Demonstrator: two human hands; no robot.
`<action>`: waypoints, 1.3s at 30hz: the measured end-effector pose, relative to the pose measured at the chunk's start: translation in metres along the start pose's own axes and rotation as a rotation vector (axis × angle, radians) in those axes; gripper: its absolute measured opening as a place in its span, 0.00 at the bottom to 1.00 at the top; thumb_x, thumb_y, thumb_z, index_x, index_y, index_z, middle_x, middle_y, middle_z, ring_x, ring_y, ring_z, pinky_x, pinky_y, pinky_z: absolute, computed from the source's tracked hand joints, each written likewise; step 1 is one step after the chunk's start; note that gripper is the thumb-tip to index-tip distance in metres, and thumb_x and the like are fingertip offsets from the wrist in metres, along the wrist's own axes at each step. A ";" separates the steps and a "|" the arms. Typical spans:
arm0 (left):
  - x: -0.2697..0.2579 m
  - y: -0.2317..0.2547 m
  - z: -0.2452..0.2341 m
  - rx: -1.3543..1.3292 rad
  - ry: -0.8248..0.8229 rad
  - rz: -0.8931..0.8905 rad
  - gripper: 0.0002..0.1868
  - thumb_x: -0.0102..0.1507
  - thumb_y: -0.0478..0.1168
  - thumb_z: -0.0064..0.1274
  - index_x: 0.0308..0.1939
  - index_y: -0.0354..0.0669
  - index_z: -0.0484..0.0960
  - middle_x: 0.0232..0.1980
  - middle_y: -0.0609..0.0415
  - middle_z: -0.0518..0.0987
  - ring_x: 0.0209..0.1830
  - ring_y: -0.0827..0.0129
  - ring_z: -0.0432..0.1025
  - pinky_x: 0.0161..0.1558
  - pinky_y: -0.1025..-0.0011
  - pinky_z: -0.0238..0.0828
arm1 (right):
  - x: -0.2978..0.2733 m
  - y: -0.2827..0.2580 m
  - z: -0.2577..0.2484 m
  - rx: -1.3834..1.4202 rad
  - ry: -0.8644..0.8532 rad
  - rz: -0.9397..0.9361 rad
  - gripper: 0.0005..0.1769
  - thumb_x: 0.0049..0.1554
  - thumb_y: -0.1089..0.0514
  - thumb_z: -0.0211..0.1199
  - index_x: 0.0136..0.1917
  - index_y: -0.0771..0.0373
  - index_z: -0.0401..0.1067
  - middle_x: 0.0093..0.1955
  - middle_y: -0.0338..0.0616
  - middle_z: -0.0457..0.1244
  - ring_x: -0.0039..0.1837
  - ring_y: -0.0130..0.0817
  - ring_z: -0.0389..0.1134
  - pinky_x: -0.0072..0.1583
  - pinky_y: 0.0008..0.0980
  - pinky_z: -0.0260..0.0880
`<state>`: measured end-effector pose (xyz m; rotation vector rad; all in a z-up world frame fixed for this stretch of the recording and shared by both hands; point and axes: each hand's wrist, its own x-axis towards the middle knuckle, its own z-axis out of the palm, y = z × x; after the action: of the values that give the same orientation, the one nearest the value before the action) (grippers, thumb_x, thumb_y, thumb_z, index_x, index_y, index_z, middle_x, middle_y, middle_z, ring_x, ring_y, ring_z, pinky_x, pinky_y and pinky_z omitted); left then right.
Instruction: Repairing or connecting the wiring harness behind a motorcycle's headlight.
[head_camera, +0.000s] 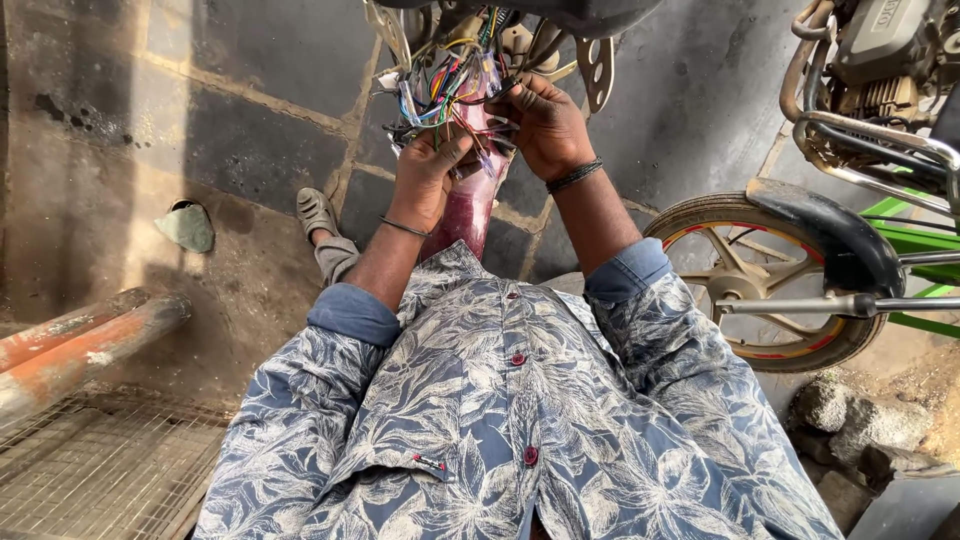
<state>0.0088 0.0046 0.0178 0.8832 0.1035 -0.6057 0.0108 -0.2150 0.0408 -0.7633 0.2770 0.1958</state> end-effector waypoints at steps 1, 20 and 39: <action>0.001 0.002 0.002 0.000 0.002 -0.001 0.13 0.67 0.41 0.64 0.49 0.38 0.79 0.47 0.49 0.82 0.48 0.64 0.79 0.52 0.58 0.80 | 0.000 -0.001 0.001 0.001 0.001 0.002 0.07 0.66 0.57 0.63 0.53 0.62 0.75 0.53 0.43 0.71 0.58 0.38 0.72 0.60 0.41 0.74; -0.002 0.019 -0.012 -0.224 -0.227 -0.103 0.24 0.69 0.44 0.45 0.62 0.25 0.74 0.59 0.32 0.80 0.61 0.47 0.77 0.65 0.54 0.74 | -0.001 0.003 0.004 0.030 0.034 0.050 0.06 0.65 0.56 0.63 0.52 0.60 0.73 0.50 0.41 0.70 0.55 0.36 0.72 0.54 0.46 0.76; -0.002 0.028 0.003 -0.136 -0.114 -0.119 0.13 0.69 0.36 0.57 0.54 0.31 0.82 0.54 0.37 0.84 0.56 0.53 0.80 0.57 0.58 0.80 | -0.005 0.010 -0.008 0.090 0.012 0.020 0.12 0.69 0.55 0.60 0.61 0.64 0.72 0.55 0.46 0.69 0.58 0.37 0.72 0.62 0.43 0.75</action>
<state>0.0219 0.0165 0.0397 0.7130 0.0938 -0.7495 0.0017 -0.2134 0.0306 -0.6725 0.3030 0.1964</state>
